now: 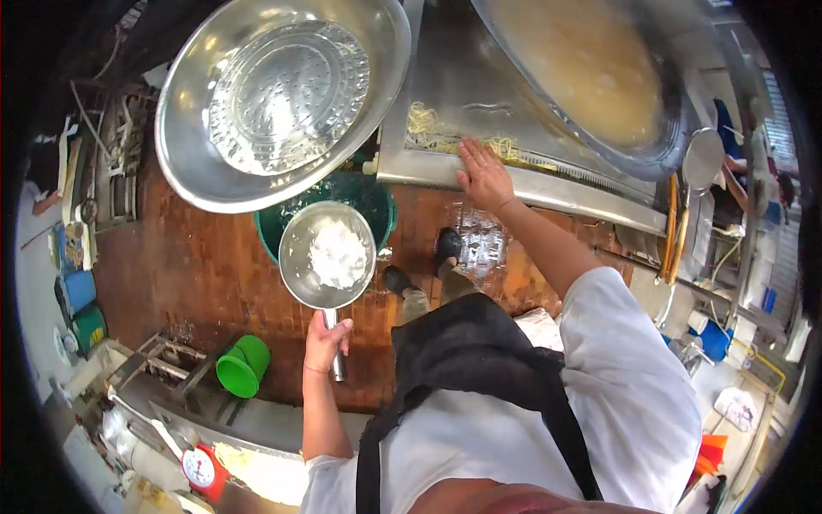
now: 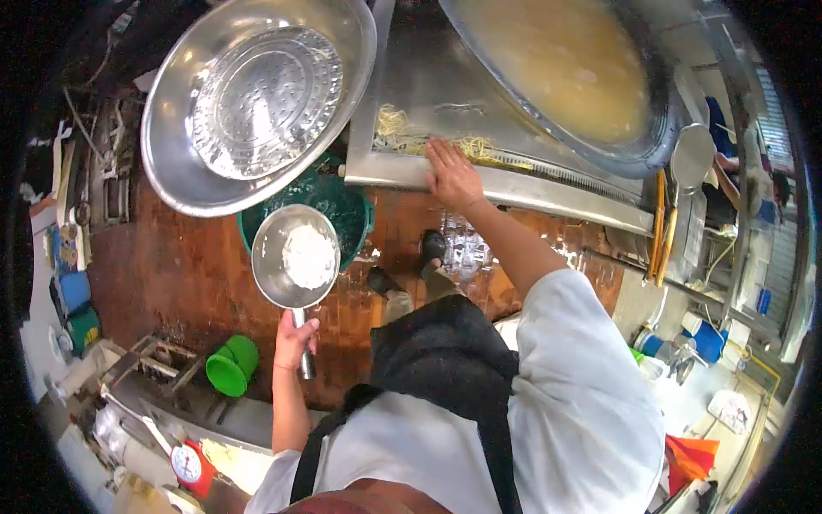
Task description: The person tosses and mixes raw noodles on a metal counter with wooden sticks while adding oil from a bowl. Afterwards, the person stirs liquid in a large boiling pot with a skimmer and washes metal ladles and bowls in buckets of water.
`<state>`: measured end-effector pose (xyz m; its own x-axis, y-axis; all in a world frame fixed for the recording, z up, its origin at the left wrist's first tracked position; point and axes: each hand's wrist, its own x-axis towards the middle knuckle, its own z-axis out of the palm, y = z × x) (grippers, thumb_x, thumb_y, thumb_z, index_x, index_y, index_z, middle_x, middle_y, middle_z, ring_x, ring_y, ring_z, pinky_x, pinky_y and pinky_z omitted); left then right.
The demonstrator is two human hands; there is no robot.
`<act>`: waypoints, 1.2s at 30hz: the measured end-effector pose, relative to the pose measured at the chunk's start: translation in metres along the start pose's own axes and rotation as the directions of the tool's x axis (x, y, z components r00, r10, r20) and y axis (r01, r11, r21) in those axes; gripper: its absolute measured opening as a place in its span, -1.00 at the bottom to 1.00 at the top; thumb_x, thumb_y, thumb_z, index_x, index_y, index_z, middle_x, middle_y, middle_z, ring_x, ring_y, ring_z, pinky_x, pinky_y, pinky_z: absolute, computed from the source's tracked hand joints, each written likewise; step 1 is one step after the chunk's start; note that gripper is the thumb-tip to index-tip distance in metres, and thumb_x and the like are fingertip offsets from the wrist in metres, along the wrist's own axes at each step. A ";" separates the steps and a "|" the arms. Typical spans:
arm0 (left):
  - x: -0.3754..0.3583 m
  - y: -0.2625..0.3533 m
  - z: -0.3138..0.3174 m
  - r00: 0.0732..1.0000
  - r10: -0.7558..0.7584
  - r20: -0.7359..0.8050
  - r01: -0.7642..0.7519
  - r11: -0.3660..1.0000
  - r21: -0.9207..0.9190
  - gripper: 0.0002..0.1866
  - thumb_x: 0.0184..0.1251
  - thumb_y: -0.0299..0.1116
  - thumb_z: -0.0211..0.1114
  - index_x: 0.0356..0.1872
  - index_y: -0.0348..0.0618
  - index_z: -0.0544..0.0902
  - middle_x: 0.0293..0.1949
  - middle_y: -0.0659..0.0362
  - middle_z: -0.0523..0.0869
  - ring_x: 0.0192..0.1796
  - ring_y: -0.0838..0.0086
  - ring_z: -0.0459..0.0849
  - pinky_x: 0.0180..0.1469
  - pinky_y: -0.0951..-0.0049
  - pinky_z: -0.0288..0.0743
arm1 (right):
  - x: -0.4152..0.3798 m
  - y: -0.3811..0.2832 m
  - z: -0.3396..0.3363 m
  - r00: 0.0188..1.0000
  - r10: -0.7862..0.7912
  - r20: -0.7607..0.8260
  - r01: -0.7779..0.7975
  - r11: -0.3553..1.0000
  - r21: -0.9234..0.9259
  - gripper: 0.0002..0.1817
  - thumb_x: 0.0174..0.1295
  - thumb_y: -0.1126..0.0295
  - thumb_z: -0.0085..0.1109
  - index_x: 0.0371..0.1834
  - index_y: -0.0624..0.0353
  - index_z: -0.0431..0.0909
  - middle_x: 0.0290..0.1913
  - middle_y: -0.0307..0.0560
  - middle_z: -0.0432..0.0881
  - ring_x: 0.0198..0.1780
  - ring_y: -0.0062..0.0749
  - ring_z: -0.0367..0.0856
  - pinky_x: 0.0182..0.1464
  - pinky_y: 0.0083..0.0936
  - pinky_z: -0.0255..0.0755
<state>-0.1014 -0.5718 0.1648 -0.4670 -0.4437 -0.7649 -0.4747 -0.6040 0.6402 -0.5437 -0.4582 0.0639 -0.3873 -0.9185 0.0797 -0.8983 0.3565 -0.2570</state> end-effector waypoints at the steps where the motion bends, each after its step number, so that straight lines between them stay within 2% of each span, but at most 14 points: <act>1: -0.012 0.010 0.006 1.000 0.013 0.001 -0.013 1.000 0.014 -0.68 0.20 -0.51 0.31 -0.06 -0.24 0.41 -0.52 0.25 0.51 -0.67 0.62 0.41 -0.63 0.55 0.39 | -0.002 0.001 0.005 1.000 0.001 -0.005 0.000 1.000 0.010 -0.37 0.30 0.18 0.04 0.38 0.30 0.26 0.44 0.14 0.27 0.50 -0.02 0.14 0.51 -0.11 -0.01; 4: -0.043 0.051 0.039 0.999 0.055 0.002 -0.055 0.998 0.020 -0.66 0.21 -0.52 0.29 -0.01 -0.25 0.41 -0.48 0.24 0.51 -0.64 0.63 0.42 -0.62 0.55 0.39 | 0.003 -0.001 0.021 0.992 0.021 -0.124 -0.035 0.993 -0.117 -0.37 0.29 0.22 0.05 0.37 0.34 0.26 0.43 0.24 0.24 0.48 0.07 0.14 0.50 -0.08 0.00; 10: -0.055 0.113 0.102 0.998 0.054 -0.011 -0.054 0.998 0.022 -0.61 0.22 -0.51 0.28 0.05 -0.29 0.41 -0.46 0.24 0.51 -0.61 0.61 0.44 -0.57 0.53 0.40 | 0.047 -0.074 0.024 0.983 -0.176 -0.056 0.182 0.974 0.136 -0.33 0.35 0.17 0.01 0.38 0.45 0.20 0.48 0.34 0.10 0.53 0.15 0.01 0.54 -0.06 -0.13; 13: -0.055 0.128 0.121 0.999 0.049 -0.005 -0.049 0.998 0.027 -0.60 0.21 -0.50 0.29 0.05 -0.30 0.41 -0.46 0.22 0.51 -0.61 0.61 0.44 -0.58 0.53 0.39 | 0.111 -0.077 0.041 0.988 -0.038 -0.153 0.060 0.987 0.146 -0.23 0.35 0.06 0.01 0.41 0.49 0.12 0.51 0.33 0.03 0.56 0.12 -0.08 0.55 -0.08 -0.20; 16: -0.055 0.142 0.141 0.999 0.042 -0.026 -0.041 0.998 0.048 -0.63 0.20 -0.48 0.30 0.00 -0.29 0.42 -0.51 0.24 0.50 -0.64 0.60 0.44 -0.60 0.54 0.37 | 0.138 -0.074 0.055 0.992 -0.025 -0.121 0.015 0.997 -0.080 -0.13 0.32 -0.06 0.02 0.46 0.44 0.04 0.54 0.32 -0.04 0.58 0.07 -0.14 0.56 -0.12 -0.23; 17: -0.055 0.147 0.147 0.998 0.049 -0.037 -0.047 0.997 0.055 -0.65 0.19 -0.47 0.30 -0.03 -0.28 0.43 -0.53 0.25 0.49 -0.65 0.59 0.43 -0.62 0.55 0.36 | 0.134 -0.070 0.056 0.999 -0.035 0.004 0.029 0.893 0.449 -0.17 0.30 -0.01 0.07 0.47 0.35 0.07 0.51 0.28 0.04 0.56 0.07 -0.06 0.56 -0.15 -0.20; 18: -0.052 0.150 0.151 0.997 0.073 -0.035 -0.070 0.995 0.077 -0.66 0.19 -0.47 0.30 -0.04 -0.28 0.43 -0.53 0.25 0.49 -0.65 0.60 0.43 -0.62 0.55 0.36 | 0.129 -0.066 0.058 0.991 -0.045 0.129 -0.085 0.538 0.839 -0.20 0.29 0.03 0.12 0.48 0.25 0.10 0.49 0.24 0.12 0.53 0.06 0.02 0.56 -0.19 -0.17; 19: -0.049 0.152 0.155 0.995 0.092 -0.034 -0.089 0.991 0.097 -0.67 0.19 -0.48 0.29 -0.05 -0.28 0.43 -0.52 0.25 0.50 -0.65 0.60 0.43 -0.62 0.55 0.35 | 0.102 -0.070 0.052 0.984 -0.121 0.134 -0.095 0.288 0.953 -0.23 0.27 0.08 0.15 0.47 0.20 0.14 0.47 0.22 0.17 0.51 0.07 0.07 0.55 -0.21 -0.14; 21: -0.049 0.159 0.162 0.994 0.104 -0.040 -0.097 0.984 0.151 -0.69 0.20 -0.48 0.28 -0.06 -0.28 0.44 -0.52 0.24 0.52 -0.64 0.61 0.44 -0.61 0.57 0.35 | 0.087 -0.064 0.039 0.984 -0.164 0.072 -0.060 0.078 0.995 -0.33 0.23 0.18 0.21 0.40 0.14 0.27 0.42 0.19 0.28 0.46 0.08 0.18 0.52 -0.23 -0.04; 24: -0.043 0.180 0.173 0.992 0.122 -0.028 -0.112 0.968 0.225 -0.72 0.21 -0.49 0.26 -0.07 -0.27 0.45 -0.50 0.24 0.53 -0.63 0.61 0.44 -0.60 0.58 0.34 | 0.094 -0.037 0.027 0.996 -0.016 -0.085 0.083 0.452 0.888 -0.51 0.19 0.30 0.24 0.21 0.16 0.49 0.29 0.16 0.45 0.33 0.08 0.35 0.40 -0.22 0.19; 26: -0.034 0.188 0.175 0.983 0.184 -0.005 -0.178 0.958 0.227 -0.74 0.21 -0.50 0.25 -0.09 -0.26 0.46 -0.49 0.24 0.53 -0.62 0.61 0.44 -0.58 0.59 0.33 | 0.121 -0.007 0.038 0.967 0.085 -0.239 0.063 0.832 0.552 -0.62 0.18 0.35 0.23 0.07 0.22 0.58 0.19 0.14 0.55 0.22 0.05 0.48 0.27 -0.20 0.36; 29: -0.025 0.217 0.182 0.972 0.233 0.020 -0.229 0.932 0.283 -0.77 0.22 -0.48 0.27 -0.13 -0.26 0.48 -0.46 0.26 0.52 -0.62 0.62 0.44 -0.58 0.58 0.32 | 0.151 0.013 0.014 0.947 0.313 -0.066 -0.174 0.677 0.715 -0.73 0.16 0.39 0.19 -0.09 0.26 0.63 -0.02 0.07 0.65 0.03 -0.03 0.60 0.05 -0.22 0.50; 34: 0.011 0.262 0.192 0.944 0.321 0.071 -0.311 0.803 0.508 -0.71 0.21 -0.42 0.31 -0.14 -0.38 0.48 -0.47 0.14 0.56 -0.64 0.51 0.52 -0.57 0.46 0.42 | 0.191 0.049 -0.015 0.930 0.294 0.221 -0.262 0.108 0.959 -0.77 0.14 0.44 0.18 -0.15 0.26 0.63 -0.25 0.05 0.66 -0.20 -0.04 0.67 -0.10 -0.21 0.56; 36: 0.023 0.278 0.200 0.933 0.351 0.084 -0.334 0.752 0.568 -0.67 0.20 -0.39 0.32 -0.13 -0.42 0.48 -0.47 0.10 0.59 -0.65 0.47 0.55 -0.56 0.42 0.44 | 0.192 0.063 -0.009 0.957 0.275 0.094 -0.217 0.461 0.861 -0.77 0.15 0.39 0.17 -0.18 0.24 0.65 -0.26 0.06 0.67 -0.21 -0.04 0.67 -0.12 -0.23 0.57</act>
<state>-0.3930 -0.6179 0.3400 -0.6648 -0.5700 -0.4828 -0.6248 0.0699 0.7776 -0.6760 -0.6102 0.0722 -0.5982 -0.7968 -0.0850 -0.1509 0.2162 -0.9646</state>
